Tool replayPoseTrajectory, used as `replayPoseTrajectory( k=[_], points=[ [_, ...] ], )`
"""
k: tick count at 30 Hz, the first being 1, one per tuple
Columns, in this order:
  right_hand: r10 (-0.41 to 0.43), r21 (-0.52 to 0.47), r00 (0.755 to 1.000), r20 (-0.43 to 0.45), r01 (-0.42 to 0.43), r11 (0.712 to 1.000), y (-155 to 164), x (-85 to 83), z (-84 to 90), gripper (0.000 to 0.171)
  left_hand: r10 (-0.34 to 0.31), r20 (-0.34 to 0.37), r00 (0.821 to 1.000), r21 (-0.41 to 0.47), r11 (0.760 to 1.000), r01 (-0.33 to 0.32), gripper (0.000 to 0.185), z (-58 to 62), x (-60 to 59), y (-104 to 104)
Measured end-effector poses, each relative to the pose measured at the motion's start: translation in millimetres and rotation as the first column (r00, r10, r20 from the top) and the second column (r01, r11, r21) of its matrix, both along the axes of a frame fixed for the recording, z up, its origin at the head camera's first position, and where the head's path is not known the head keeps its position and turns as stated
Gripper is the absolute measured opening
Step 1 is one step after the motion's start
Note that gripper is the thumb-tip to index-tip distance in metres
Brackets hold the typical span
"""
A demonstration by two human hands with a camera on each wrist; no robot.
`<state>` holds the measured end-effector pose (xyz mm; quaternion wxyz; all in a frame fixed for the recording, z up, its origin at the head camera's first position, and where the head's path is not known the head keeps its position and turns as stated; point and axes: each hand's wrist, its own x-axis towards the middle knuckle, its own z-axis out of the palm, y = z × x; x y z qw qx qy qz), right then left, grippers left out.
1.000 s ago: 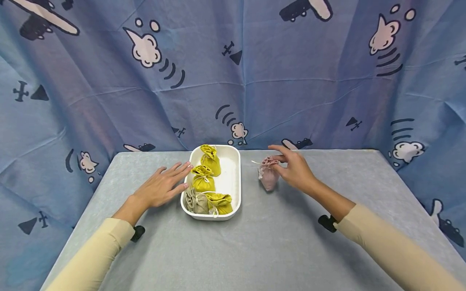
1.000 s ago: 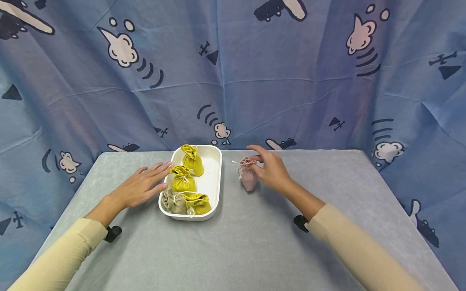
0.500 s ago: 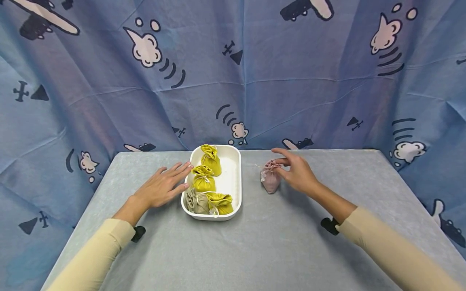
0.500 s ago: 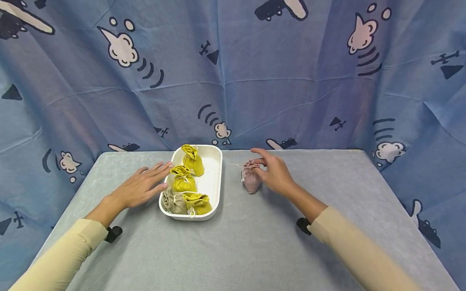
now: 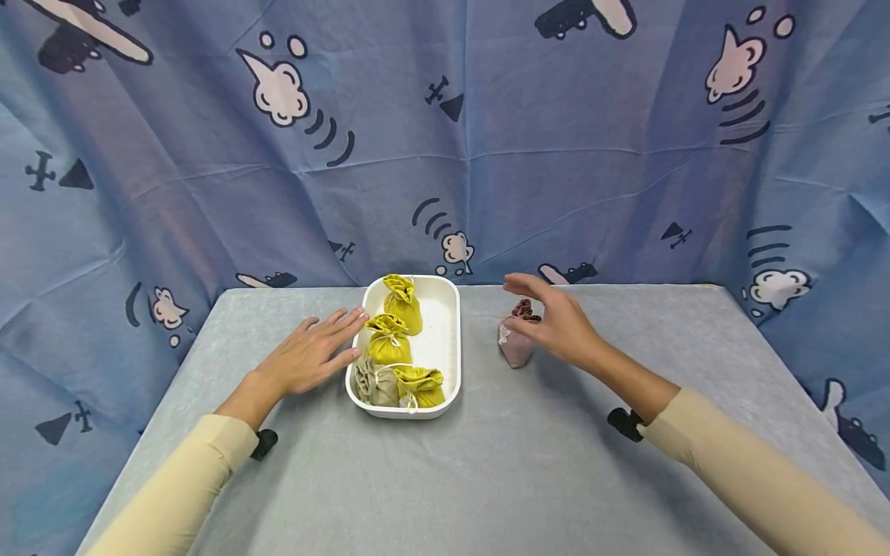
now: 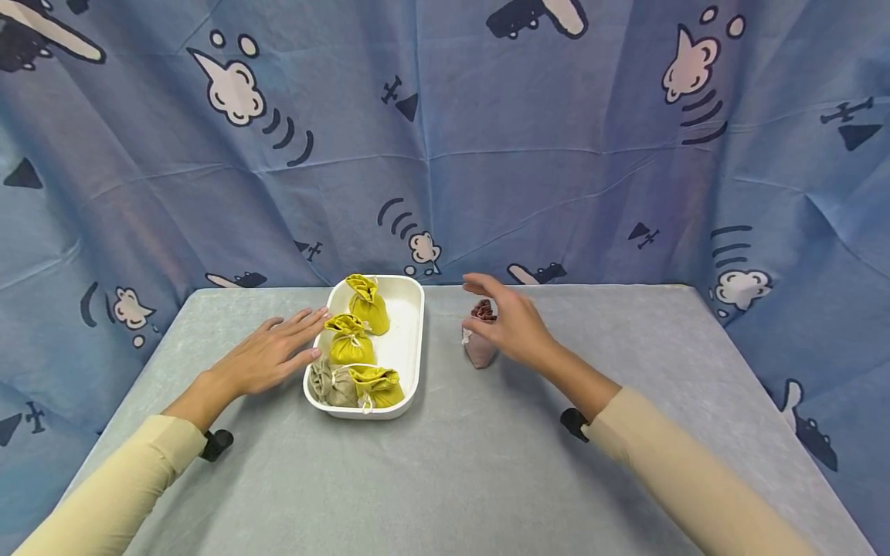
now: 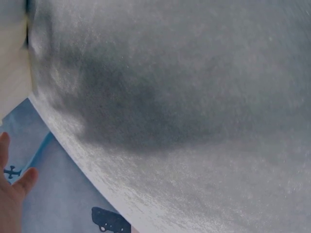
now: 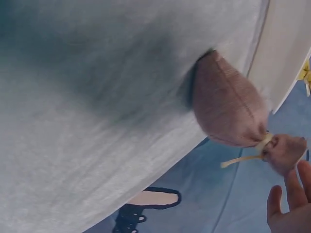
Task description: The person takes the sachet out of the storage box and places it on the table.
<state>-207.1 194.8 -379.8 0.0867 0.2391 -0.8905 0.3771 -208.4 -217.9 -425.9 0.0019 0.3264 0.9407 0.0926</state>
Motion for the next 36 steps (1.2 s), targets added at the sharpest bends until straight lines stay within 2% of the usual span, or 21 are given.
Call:
replayPoseTrajectory(
  k=[8, 15, 23, 30, 36],
  points=[
    [0.044, -0.01, 0.999, 0.022, -0.044, 0.999, -16.8, 4.1, 11.7, 0.068, -0.003, 0.002, 1.0, 0.001, 1.0, 0.003, 0.062, 1.1, -0.7, -0.3],
    [0.119, -0.036, 0.993, 0.015, -0.119, 0.992, -35.6, 7.7, 12.8, 0.067, -0.01, -0.009, 1.0, 0.0, 1.0, 0.01, 0.062, 0.7, -1.4, -0.3],
    [0.263, -0.147, 0.961, 0.089, -0.248, 0.957, -57.9, 13.6, 10.4, 0.069, -0.005, -0.005, 1.0, -0.002, 1.0, 0.005, 0.062, 0.1, -0.6, -0.8],
    [0.314, -0.162, 0.938, 0.145, -0.291, 0.943, -74.2, 21.5, 9.1, 0.067, -0.004, -0.005, 1.0, -0.001, 1.0, 0.004, 0.062, -0.2, -0.3, -0.9],
    [0.375, -0.162, 0.909, 0.183, -0.348, 0.923, -85.1, 26.5, 5.1, 0.063, 0.0, 0.013, 1.0, 0.0, 1.0, 0.0, 0.062, 0.8, 0.2, -0.9]
  ],
)
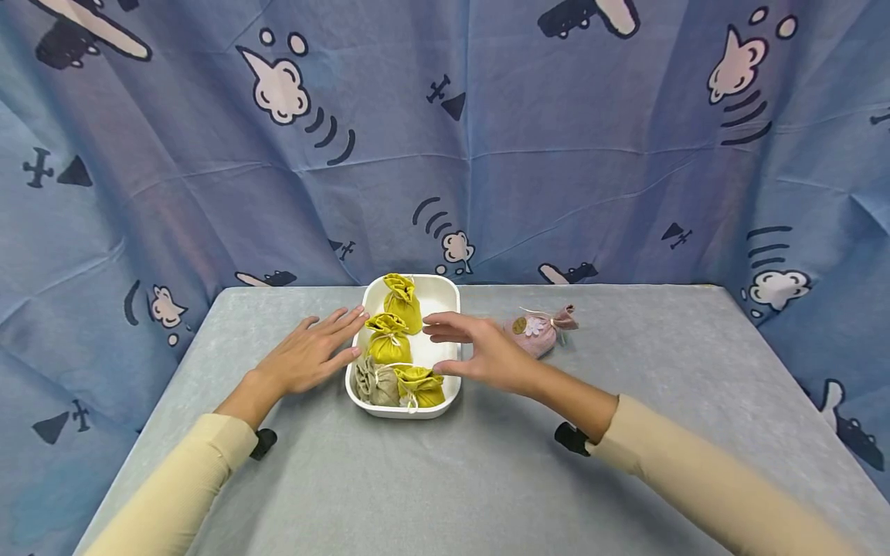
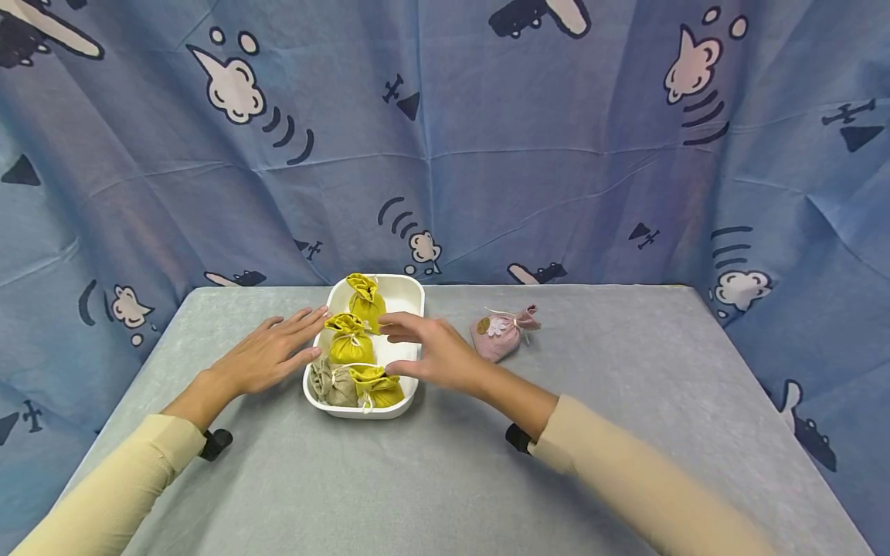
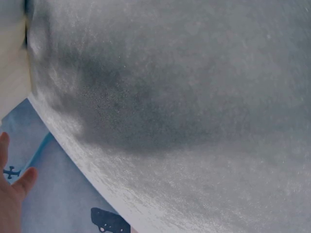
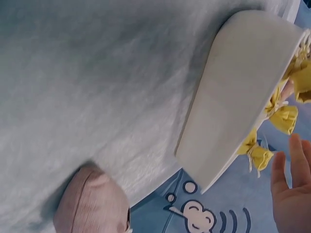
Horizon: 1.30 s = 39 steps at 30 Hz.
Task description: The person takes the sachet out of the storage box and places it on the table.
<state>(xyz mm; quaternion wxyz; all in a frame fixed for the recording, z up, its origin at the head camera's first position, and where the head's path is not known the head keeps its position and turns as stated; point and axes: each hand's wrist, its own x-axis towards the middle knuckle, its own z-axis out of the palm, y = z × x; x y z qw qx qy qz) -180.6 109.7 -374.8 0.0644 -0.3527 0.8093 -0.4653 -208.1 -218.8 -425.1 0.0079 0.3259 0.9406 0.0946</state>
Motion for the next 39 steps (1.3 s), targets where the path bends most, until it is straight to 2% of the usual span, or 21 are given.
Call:
replayPoseTrajectory(
  k=[8, 15, 24, 39],
  points=[
    [0.099, 0.003, 0.994, 0.048, -0.099, 0.995, -12.1, 4.9, -7.9, 0.061, 0.004, 0.009, 1.0, 0.003, 1.0, -0.004, 0.062, 1.3, 0.3, 0.1],
    [0.134, 0.008, 0.987, 0.087, -0.136, 0.991, -20.7, 7.7, -14.6, 0.059, 0.009, 0.008, 1.0, 0.002, 1.0, -0.009, 0.062, 0.0, 0.0, -0.1],
    [0.146, 0.037, 0.979, 0.14, -0.153, 0.988, -27.1, 9.5, -19.5, 0.057, 0.018, 0.027, 0.999, 0.001, 1.0, -0.018, 0.063, 0.4, -0.1, 0.2],
    [0.105, 0.108, 0.986, 0.129, -0.119, 0.987, -31.4, 10.9, -20.4, 0.052, 0.017, 0.02, 1.0, 0.001, 1.0, -0.017, 0.063, -0.9, -0.9, 0.1]
  ],
)
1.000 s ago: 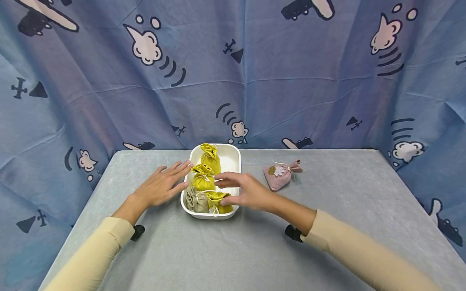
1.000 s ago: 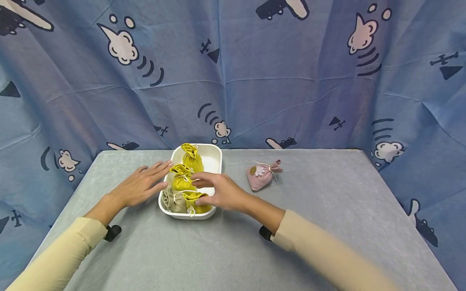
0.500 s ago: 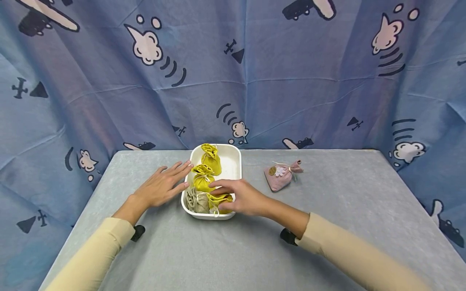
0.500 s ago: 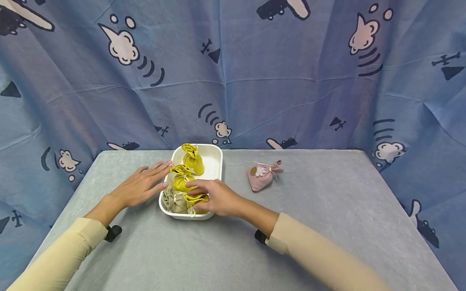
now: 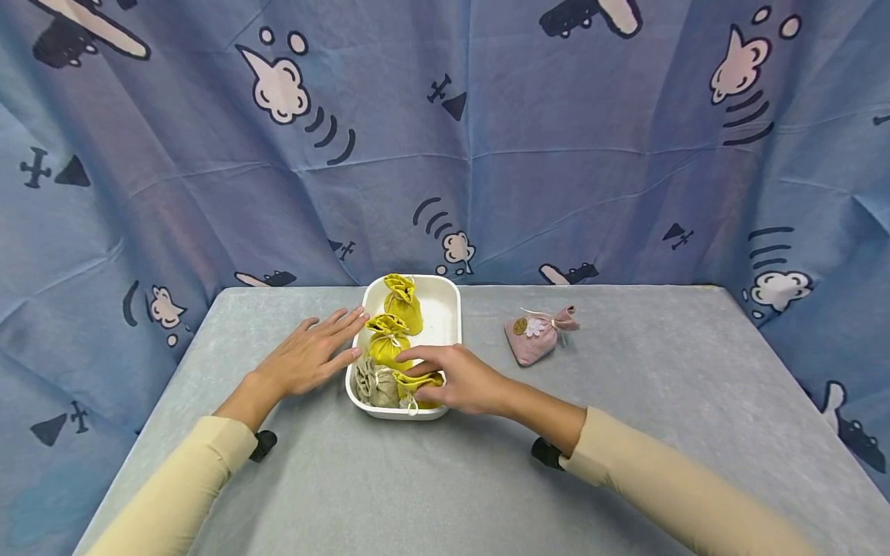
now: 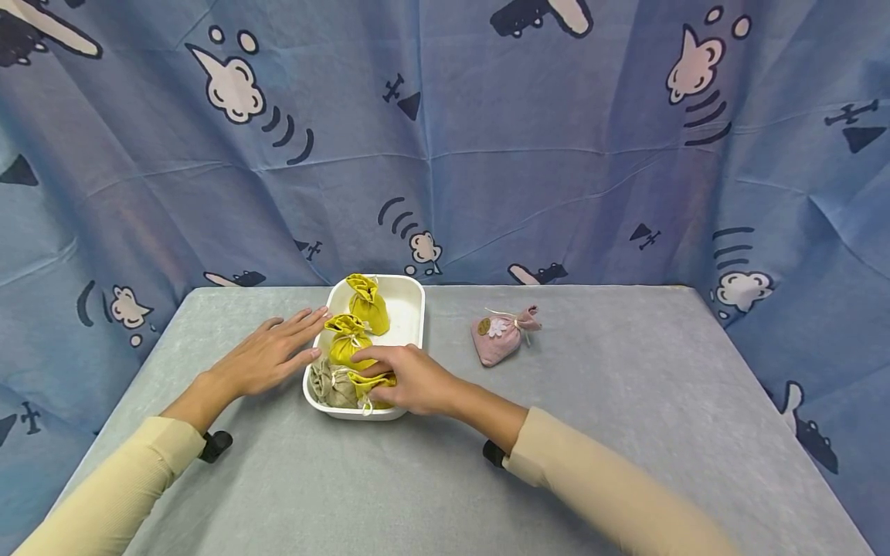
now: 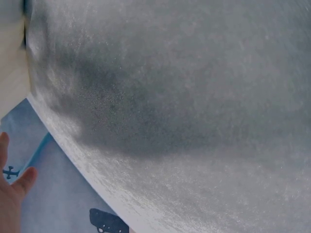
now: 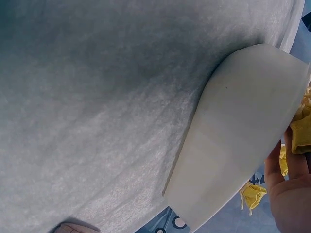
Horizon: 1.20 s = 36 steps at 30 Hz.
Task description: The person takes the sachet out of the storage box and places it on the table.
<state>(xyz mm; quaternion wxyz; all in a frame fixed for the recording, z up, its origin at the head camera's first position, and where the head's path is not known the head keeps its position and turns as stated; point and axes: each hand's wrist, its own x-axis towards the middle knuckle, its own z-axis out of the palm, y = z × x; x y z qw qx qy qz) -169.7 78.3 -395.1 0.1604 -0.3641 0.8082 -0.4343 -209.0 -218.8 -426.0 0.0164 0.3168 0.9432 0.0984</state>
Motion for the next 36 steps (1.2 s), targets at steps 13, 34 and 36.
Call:
replayPoseTrajectory(
  k=[13, 34, 36],
  points=[
    [-0.041, 0.013, 0.999, -0.009, 0.041, 0.999, 0.3, 0.4, 4.8, 0.049, -0.001, 0.002, 1.0, 0.002, 1.0, 0.001, 0.063, 0.3, 1.0, 0.0],
    [-0.101, -0.038, 0.995, -0.002, 0.101, 0.994, 6.4, -6.3, 25.1, 0.058, -0.006, -0.002, 1.0, 0.005, 1.0, 0.006, 0.063, 1.0, 0.5, 0.0],
    [-0.104, -0.039, 0.995, -0.007, 0.103, 0.994, 7.6, -6.9, 28.2, 0.058, -0.006, 0.0, 1.0, 0.004, 1.0, 0.006, 0.063, 0.9, 0.6, 0.1]
  ],
)
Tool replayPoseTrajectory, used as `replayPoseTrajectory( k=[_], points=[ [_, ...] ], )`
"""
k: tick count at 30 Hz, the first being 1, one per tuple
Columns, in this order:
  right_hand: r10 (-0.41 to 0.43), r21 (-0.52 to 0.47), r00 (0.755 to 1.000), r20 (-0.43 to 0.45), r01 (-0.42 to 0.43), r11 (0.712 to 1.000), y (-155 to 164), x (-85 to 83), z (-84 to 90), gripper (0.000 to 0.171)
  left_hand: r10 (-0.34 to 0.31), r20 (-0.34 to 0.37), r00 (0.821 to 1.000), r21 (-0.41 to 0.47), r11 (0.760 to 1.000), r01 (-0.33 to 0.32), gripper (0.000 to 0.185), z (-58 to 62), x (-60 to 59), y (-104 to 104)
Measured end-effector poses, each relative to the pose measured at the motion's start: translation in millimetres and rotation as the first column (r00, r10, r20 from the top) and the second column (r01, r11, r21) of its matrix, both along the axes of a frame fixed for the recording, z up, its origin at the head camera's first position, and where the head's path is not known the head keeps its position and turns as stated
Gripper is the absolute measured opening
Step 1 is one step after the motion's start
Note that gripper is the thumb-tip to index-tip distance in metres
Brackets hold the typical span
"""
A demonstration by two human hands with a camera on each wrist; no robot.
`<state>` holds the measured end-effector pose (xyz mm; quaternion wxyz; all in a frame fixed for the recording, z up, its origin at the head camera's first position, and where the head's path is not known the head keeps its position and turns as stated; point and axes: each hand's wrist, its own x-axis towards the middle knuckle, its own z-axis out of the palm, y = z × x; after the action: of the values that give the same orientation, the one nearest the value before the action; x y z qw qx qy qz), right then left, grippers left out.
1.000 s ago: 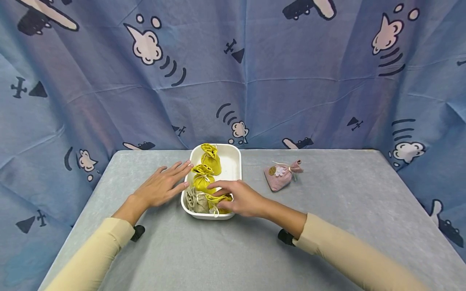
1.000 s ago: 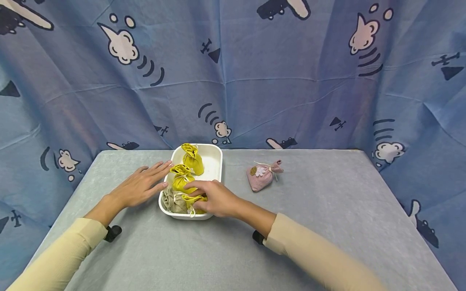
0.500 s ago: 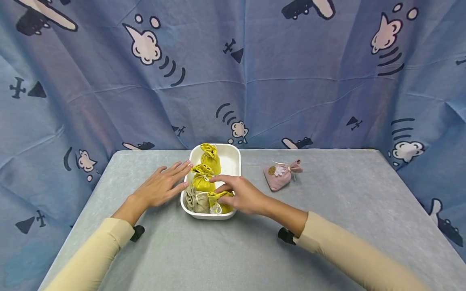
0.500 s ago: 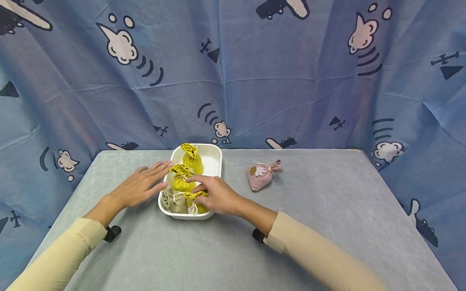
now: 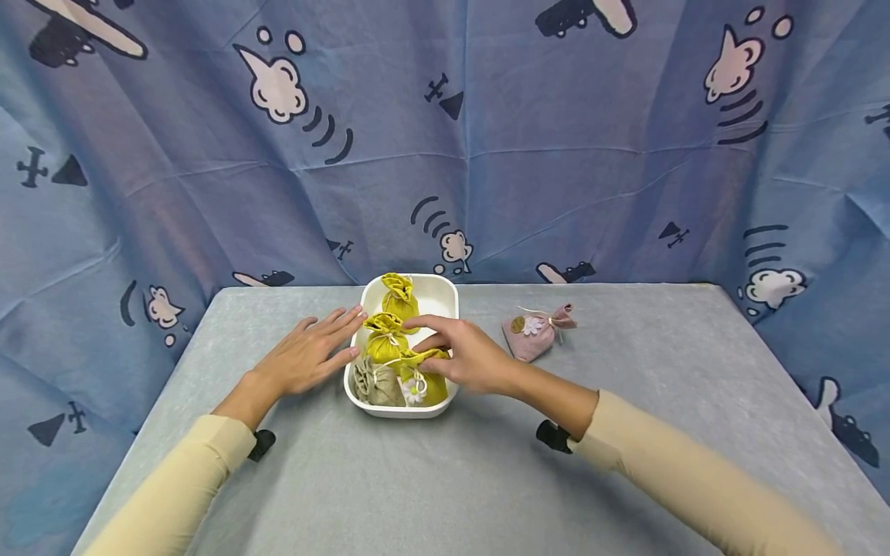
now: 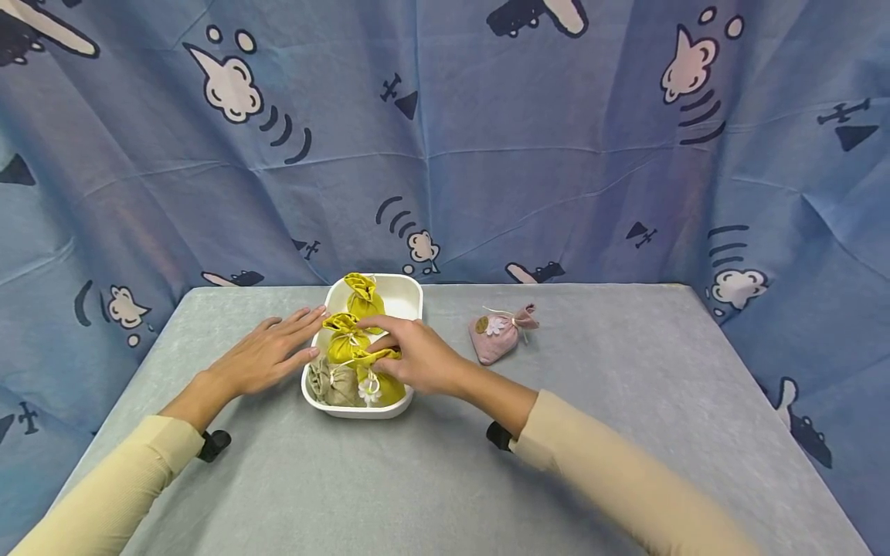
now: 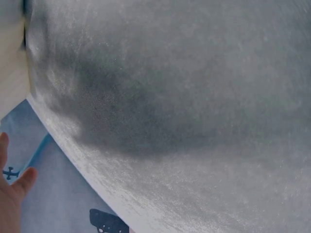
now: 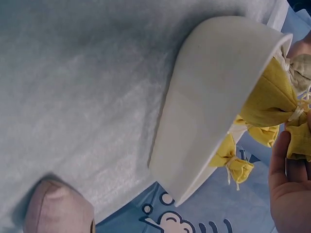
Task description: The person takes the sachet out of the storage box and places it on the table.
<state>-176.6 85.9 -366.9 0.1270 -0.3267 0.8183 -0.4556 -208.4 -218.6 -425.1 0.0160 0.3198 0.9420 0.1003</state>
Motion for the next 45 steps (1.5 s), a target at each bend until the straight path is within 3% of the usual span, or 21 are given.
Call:
replayPoseTrajectory(
  k=[22, 28, 36, 45],
  points=[
    [-0.037, 0.005, 0.998, -0.05, 0.038, 0.999, 19.3, -9.5, 44.2, 0.064, -0.008, -0.008, 1.0, -0.001, 1.0, 0.008, 0.063, -1.8, 1.2, -0.3],
    [-0.061, 0.009, 0.991, -0.118, 0.063, 0.998, 34.1, -12.4, 54.2, 0.064, -0.002, -0.003, 1.0, 0.003, 1.0, 0.002, 0.063, -1.4, 1.2, 0.6],
    [-0.108, 0.009, 0.977, -0.182, 0.111, 0.994, 53.2, -18.5, 57.4, 0.063, -0.005, -0.019, 1.0, 0.004, 1.0, 0.005, 0.063, -3.2, 0.5, -0.1],
    [-0.198, 0.02, 0.968, -0.155, 0.204, 0.979, 76.0, -24.4, 55.1, 0.064, -0.01, -0.027, 1.0, 0.012, 1.0, 0.01, 0.063, -3.3, -0.2, -0.5]
  ],
)
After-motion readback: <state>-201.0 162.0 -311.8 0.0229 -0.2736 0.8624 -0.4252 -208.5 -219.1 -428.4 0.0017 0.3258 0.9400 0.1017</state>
